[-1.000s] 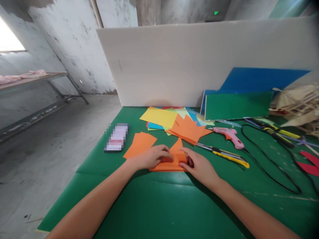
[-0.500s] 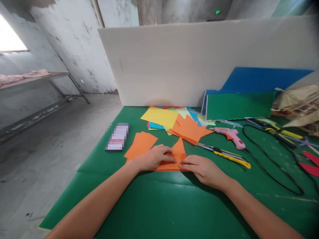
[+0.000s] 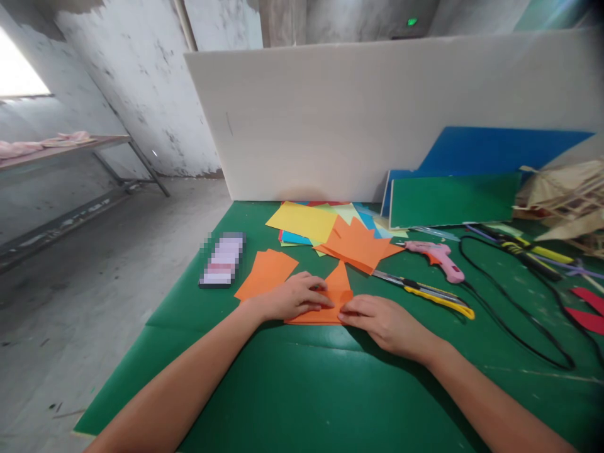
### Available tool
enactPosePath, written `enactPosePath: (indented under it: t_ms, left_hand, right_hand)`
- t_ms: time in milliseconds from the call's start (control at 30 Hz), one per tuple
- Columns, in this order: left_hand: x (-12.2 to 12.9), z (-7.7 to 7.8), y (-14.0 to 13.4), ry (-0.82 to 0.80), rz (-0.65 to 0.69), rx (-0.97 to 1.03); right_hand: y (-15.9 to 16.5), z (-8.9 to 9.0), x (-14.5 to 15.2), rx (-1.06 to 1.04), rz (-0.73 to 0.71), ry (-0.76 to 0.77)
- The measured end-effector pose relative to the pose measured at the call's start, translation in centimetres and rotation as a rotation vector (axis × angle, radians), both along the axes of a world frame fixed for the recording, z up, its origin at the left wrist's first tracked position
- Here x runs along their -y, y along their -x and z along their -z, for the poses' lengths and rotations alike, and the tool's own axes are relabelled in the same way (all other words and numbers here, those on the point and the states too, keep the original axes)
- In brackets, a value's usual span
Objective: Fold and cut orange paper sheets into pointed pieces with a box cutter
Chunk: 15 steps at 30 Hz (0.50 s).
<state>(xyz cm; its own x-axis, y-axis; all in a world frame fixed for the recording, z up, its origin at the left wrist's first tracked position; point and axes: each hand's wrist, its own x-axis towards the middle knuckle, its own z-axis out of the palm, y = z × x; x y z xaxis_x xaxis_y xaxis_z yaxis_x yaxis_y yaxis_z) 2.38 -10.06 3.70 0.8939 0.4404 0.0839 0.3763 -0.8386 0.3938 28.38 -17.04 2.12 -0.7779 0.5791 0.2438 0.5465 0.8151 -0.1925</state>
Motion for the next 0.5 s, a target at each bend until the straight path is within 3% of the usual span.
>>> enactPosePath:
  t_ms: [500]
  left_hand:
    - [-0.09,-0.09,0.06,0.005,0.038,-0.003]
  right_hand:
    - [-0.02,-0.05,-0.01,0.044,-0.013,-0.009]
